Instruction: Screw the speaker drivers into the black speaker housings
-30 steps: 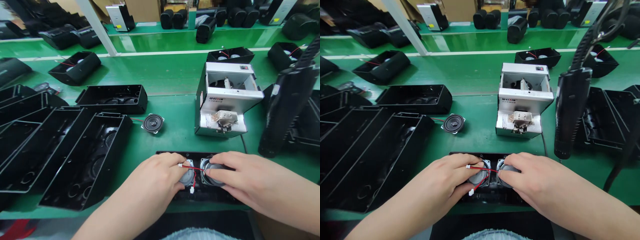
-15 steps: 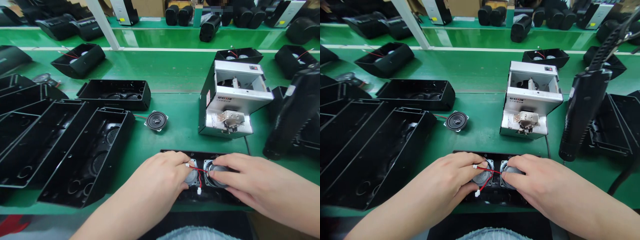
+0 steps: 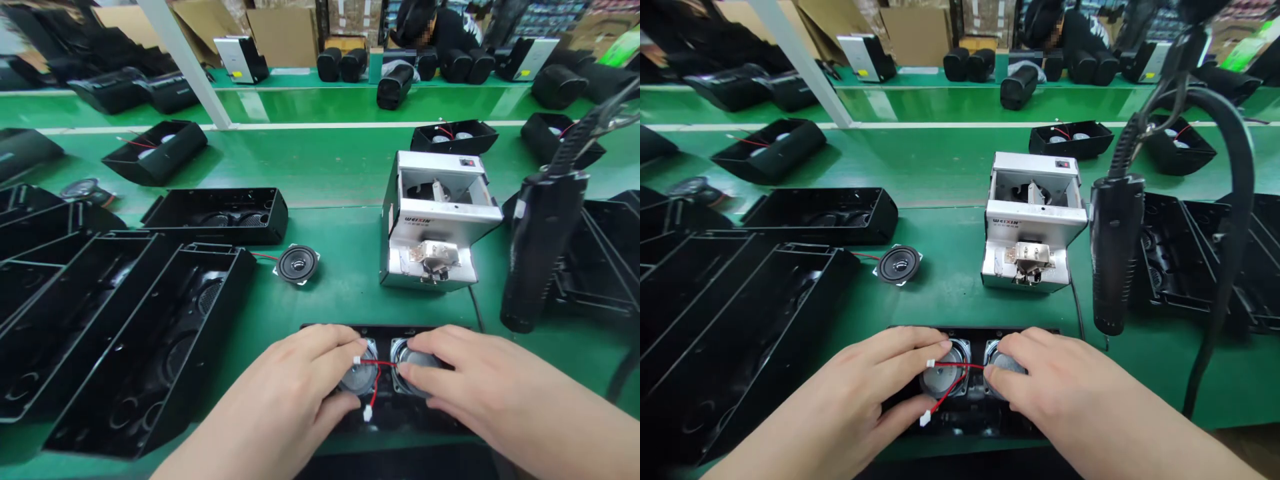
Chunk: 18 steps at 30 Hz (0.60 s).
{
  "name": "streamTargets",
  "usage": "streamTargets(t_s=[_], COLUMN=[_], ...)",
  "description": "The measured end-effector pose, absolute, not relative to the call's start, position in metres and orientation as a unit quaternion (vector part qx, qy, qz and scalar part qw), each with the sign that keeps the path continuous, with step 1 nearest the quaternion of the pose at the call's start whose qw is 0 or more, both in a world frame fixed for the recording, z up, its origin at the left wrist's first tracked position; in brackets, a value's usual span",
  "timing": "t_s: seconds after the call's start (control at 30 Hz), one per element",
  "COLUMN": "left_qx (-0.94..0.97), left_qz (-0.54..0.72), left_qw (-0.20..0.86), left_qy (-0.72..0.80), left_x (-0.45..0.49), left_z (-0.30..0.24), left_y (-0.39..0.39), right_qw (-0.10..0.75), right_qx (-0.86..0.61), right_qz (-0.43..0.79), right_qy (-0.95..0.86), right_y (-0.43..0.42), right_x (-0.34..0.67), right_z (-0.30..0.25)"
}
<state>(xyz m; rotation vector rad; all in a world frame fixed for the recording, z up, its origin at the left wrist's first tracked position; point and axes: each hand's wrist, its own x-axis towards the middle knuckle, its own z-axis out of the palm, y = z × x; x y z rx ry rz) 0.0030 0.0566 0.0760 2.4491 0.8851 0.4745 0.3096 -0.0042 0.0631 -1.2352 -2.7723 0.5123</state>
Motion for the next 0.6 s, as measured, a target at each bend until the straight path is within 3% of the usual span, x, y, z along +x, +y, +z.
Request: streamTargets(t_s=[0.37, 0.5, 0.6], left_qx=[0.909, 0.916, 0.923], left_qz=[0.206, 0.169, 0.128], left_qw=[0.156, 0.147, 0.149], left_qy=[0.328, 0.333, 0.330], left_x=[0.019, 0.031, 0.038], left_z=[0.089, 0.080, 0.072], left_y=[0.046, 0.043, 0.042], right_qw=[0.063, 0.051, 0.087], right_qx=[-0.381, -0.383, -0.372], right_qz=[0.193, 0.212, 0.184], right_qy=[-0.902, -0.898, -0.906], right_y=[0.005, 0.005, 0.002], right_x=[0.310, 0.305, 0.300], right_z=[0.059, 0.055, 0.059])
